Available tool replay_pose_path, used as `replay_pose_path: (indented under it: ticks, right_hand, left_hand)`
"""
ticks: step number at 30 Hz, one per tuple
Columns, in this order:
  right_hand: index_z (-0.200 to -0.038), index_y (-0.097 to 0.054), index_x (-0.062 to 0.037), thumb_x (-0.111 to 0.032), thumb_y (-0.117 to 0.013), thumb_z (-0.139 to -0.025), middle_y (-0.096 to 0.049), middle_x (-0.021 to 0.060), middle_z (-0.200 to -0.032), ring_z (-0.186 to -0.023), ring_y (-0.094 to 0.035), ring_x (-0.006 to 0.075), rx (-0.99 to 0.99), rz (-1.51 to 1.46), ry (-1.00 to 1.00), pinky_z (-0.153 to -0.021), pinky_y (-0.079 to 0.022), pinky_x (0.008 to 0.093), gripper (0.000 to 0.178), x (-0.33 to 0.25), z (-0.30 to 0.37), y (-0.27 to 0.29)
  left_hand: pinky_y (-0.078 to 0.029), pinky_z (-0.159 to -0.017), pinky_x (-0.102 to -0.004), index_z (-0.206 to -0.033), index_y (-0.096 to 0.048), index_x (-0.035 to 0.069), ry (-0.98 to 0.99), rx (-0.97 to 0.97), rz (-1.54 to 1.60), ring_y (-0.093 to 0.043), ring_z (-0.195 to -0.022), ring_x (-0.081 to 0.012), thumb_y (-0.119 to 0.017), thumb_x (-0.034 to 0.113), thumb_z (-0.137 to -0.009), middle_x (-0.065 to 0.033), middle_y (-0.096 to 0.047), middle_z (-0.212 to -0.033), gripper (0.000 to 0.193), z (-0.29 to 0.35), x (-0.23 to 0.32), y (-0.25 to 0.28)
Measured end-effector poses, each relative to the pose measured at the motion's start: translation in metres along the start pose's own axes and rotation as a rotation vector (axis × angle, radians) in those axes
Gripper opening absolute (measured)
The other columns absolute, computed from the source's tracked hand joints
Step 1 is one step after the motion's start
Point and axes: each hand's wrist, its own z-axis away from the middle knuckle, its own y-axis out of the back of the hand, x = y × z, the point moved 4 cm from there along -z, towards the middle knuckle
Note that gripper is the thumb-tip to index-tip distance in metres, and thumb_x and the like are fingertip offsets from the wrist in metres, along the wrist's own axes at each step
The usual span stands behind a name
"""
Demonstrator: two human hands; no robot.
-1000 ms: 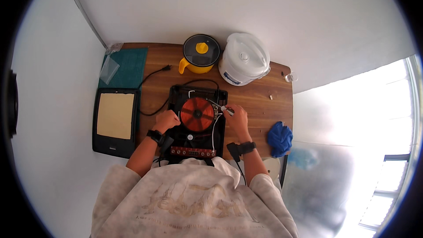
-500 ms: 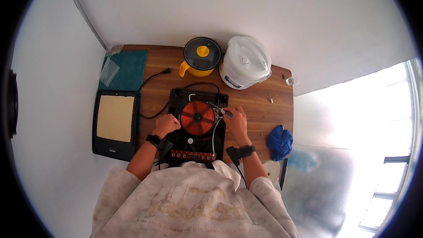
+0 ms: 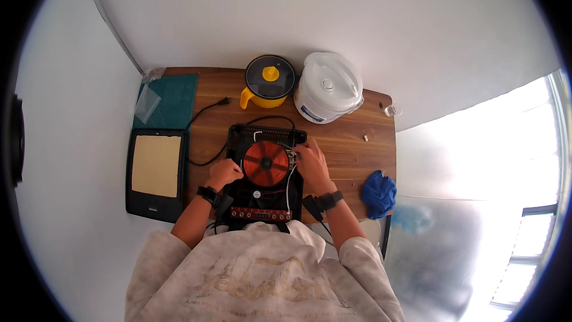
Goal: The person uses a screwdriver to remove screws from the underside of a black portable induction cooktop. They then lift the top cover to expose the internal fan and circuitry, and continue to manipulate internal components with the screwdriver.
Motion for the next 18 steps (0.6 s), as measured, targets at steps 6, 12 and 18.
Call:
replay_pose_path:
  ticks: [6, 12, 18]
  right_hand:
    - [-0.102, -0.071, -0.0044, -0.010, -0.068, -0.082, -0.058, 0.0162, -0.100, -0.089, -0.063, 0.0371, -0.052, 0.058, 0.061, -0.080, -0.053, 0.0463, 0.020, -0.024, -0.023, 0.005]
    - [-0.098, -0.068, -0.0038, -0.017, -0.067, -0.087, -0.060, 0.0165, -0.094, -0.085, -0.063, 0.0388, 0.086, 0.015, 0.048, -0.076, -0.053, 0.0472, 0.017, -0.031, -0.027, 0.005]
    - [-0.088, -0.063, -0.0034, -0.017, -0.062, -0.089, -0.061, 0.0186, -0.090, -0.081, -0.063, 0.0407, 0.016, 0.086, 0.013, -0.073, -0.053, 0.0492, 0.014, -0.033, -0.034, 0.000]
  left_hand:
    - [-0.059, -0.077, -0.0438, -0.082, -0.081, 0.022, -0.011, -0.004, -0.002, -0.072, -0.085, -0.0324, -0.077, 0.031, -0.069, -0.0071, -0.076, -0.085, 0.016, -0.002, -0.004, -0.004]
    - [-0.059, -0.077, -0.0439, -0.083, -0.081, 0.022, 0.002, -0.014, -0.012, -0.072, -0.085, -0.0325, -0.078, 0.032, -0.070, -0.0065, -0.076, -0.087, 0.017, -0.003, -0.004, -0.004]
    - [-0.059, -0.078, -0.0439, -0.083, -0.081, 0.023, -0.006, -0.011, -0.017, -0.072, -0.086, -0.0326, -0.078, 0.032, -0.070, -0.0062, -0.076, -0.087, 0.016, -0.001, -0.003, -0.003]
